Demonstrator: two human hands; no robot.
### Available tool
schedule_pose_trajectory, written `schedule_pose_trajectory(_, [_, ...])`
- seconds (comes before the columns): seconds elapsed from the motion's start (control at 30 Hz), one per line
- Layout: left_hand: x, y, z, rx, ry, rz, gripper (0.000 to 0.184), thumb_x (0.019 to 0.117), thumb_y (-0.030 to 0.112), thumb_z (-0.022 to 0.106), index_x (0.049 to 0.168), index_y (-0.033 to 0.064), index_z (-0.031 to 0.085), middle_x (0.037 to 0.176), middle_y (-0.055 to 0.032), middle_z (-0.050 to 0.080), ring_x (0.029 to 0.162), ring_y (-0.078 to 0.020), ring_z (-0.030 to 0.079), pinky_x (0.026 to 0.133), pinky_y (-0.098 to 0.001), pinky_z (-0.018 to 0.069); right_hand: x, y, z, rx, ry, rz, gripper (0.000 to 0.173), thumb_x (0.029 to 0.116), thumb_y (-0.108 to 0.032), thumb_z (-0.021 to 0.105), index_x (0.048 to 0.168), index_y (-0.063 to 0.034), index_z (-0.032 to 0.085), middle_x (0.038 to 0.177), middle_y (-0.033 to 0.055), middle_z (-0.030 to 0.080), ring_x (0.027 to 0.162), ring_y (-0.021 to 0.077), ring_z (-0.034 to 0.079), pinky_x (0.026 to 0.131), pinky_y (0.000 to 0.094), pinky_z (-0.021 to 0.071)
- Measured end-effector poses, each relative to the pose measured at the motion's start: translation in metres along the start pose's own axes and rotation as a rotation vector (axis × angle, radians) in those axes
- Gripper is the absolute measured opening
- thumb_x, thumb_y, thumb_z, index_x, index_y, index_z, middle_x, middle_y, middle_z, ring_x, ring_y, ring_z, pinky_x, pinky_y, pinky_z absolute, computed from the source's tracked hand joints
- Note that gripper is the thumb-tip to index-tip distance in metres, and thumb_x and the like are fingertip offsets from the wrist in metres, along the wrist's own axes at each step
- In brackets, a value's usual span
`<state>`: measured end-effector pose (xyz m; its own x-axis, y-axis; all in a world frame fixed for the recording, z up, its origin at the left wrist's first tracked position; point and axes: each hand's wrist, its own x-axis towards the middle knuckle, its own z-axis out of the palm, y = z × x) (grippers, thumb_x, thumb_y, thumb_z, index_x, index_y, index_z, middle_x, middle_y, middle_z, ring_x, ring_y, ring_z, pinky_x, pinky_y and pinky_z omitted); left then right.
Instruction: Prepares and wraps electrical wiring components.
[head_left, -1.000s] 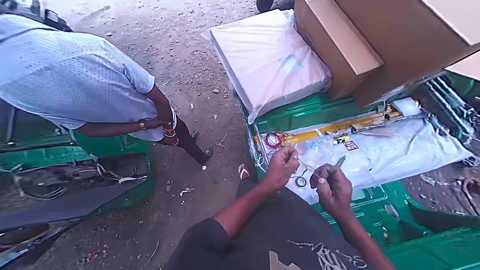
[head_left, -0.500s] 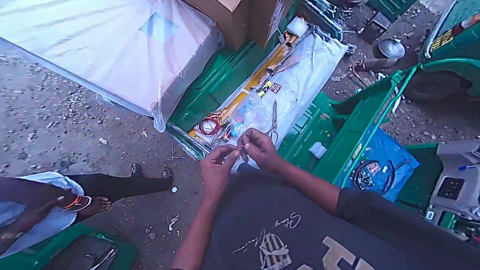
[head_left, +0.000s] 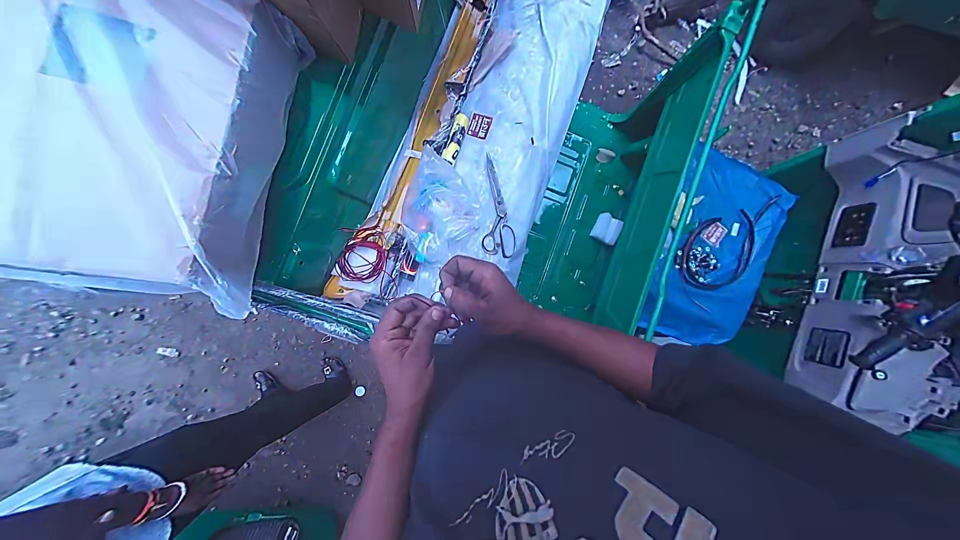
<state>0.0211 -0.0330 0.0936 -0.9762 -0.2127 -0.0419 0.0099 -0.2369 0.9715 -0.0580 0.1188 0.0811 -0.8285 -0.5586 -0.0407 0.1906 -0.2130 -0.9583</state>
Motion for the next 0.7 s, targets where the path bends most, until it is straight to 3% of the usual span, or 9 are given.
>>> schedule_pose_trajectory(0.07, [0.002,0.001,0.000,0.015,0.013,-0.013,0.019,0.0934,0.000,0.070,0.111,0.0002,0.062,0.088,-0.0122,0.075,0.075,-0.0236,0.075,0.075,-0.0399,0.0653,0.001,0.002,-0.001,-0.007,0.023,0.000,0.003,0.0961,-0.002,0.054,0.097,0.0005,0.055,0.068,0.0078,0.056,0.055,0.0142,0.055,0.051,0.0286,0.0484])
schedule_pose_trajectory(0.13, [0.002,0.002,-0.005,0.039,0.016,-0.015,0.031,0.0927,-0.002,0.070,0.122,-0.0015,0.060,0.092,-0.0140,0.076,0.080,-0.0244,0.075,0.078,-0.0404,0.0650,0.003,-0.001,-0.002,0.029,0.035,0.007,0.005,0.0979,-0.003,0.054,0.099,0.0009,0.056,0.068,0.0090,0.056,0.054,0.0154,0.055,0.051,0.0296,0.0495])
schedule_pose_trajectory(0.23, [0.000,0.002,-0.009,0.071,0.059,-0.034,0.026,0.0941,-0.003,0.067,0.120,-0.0052,0.064,0.095,-0.0168,0.076,0.081,-0.0264,0.076,0.079,-0.0419,0.0653,0.004,0.002,-0.015,0.013,0.087,0.016,0.010,0.1013,-0.004,0.060,0.106,0.0044,0.062,0.079,0.0138,0.065,0.059,0.0183,0.062,0.053,0.0320,0.0569])
schedule_pose_trajectory(0.33, [-0.004,0.003,-0.012,0.069,0.128,-0.058,0.021,0.0931,-0.005,0.068,0.114,-0.0060,0.067,0.095,-0.0189,0.076,0.082,-0.0297,0.077,0.080,-0.0454,0.0659,0.016,0.045,-0.063,-0.581,0.318,0.145,0.012,0.0975,-0.013,0.067,0.105,-0.0043,0.071,0.087,0.0053,0.074,0.069,0.0139,0.070,0.064,0.0325,0.0623])
schedule_pose_trajectory(0.37, [-0.005,0.003,-0.013,0.062,0.148,-0.057,0.020,0.0932,-0.005,0.068,0.113,-0.0060,0.068,0.096,-0.0191,0.076,0.082,-0.0302,0.077,0.080,-0.0462,0.0659,0.021,0.064,-0.083,-0.820,0.357,0.249,0.016,0.0948,-0.018,0.069,0.106,-0.0059,0.072,0.088,0.0058,0.074,0.075,0.0166,0.071,0.071,0.0376,0.0607])
schedule_pose_trajectory(0.43, [-0.007,0.005,-0.015,0.057,0.184,-0.052,0.018,0.0931,-0.005,0.068,0.111,-0.0062,0.069,0.096,-0.0190,0.075,0.082,-0.0301,0.076,0.080,-0.0466,0.0660,0.030,0.103,-0.115,-1.088,0.333,0.448,0.031,0.0921,-0.027,0.073,0.108,-0.0002,0.069,0.098,0.0185,0.070,0.094,0.0345,0.069,0.086,0.0555,0.0553])
schedule_pose_trajectory(0.47, [-0.009,0.007,-0.016,0.059,0.198,-0.048,0.018,0.0932,-0.004,0.068,0.111,-0.0066,0.069,0.096,-0.0186,0.075,0.082,-0.0296,0.076,0.080,-0.0465,0.0660,0.034,0.117,-0.124,-1.155,0.308,0.530,0.040,0.0927,-0.032,0.073,0.113,0.0021,0.067,0.104,0.0229,0.069,0.102,0.0397,0.067,0.090,0.0593,0.0541])
schedule_pose_trajectory(0.57, [-0.014,0.008,-0.018,0.099,0.230,-0.019,0.018,0.0917,-0.004,0.071,0.109,-0.0065,0.072,0.091,-0.0158,0.076,0.078,-0.0259,0.076,0.078,-0.0436,0.0662,0.043,0.138,-0.133,-1.253,0.313,0.685,0.053,0.0908,-0.046,0.074,0.110,0.0029,0.066,0.104,0.0263,0.068,0.100,0.0438,0.068,0.083,0.0626,0.0553])
schedule_pose_trajectory(0.7, [-0.021,0.009,-0.021,0.161,0.260,0.026,0.017,0.0913,-0.001,0.073,0.108,-0.0053,0.073,0.089,-0.0143,0.076,0.074,-0.0237,0.074,0.074,-0.0403,0.0658,0.059,0.135,-0.128,-1.309,0.311,0.757,0.050,0.0906,-0.044,0.073,0.103,0.0043,0.066,0.104,0.0274,0.068,0.098,0.0455,0.068,0.078,0.0640,0.0552])
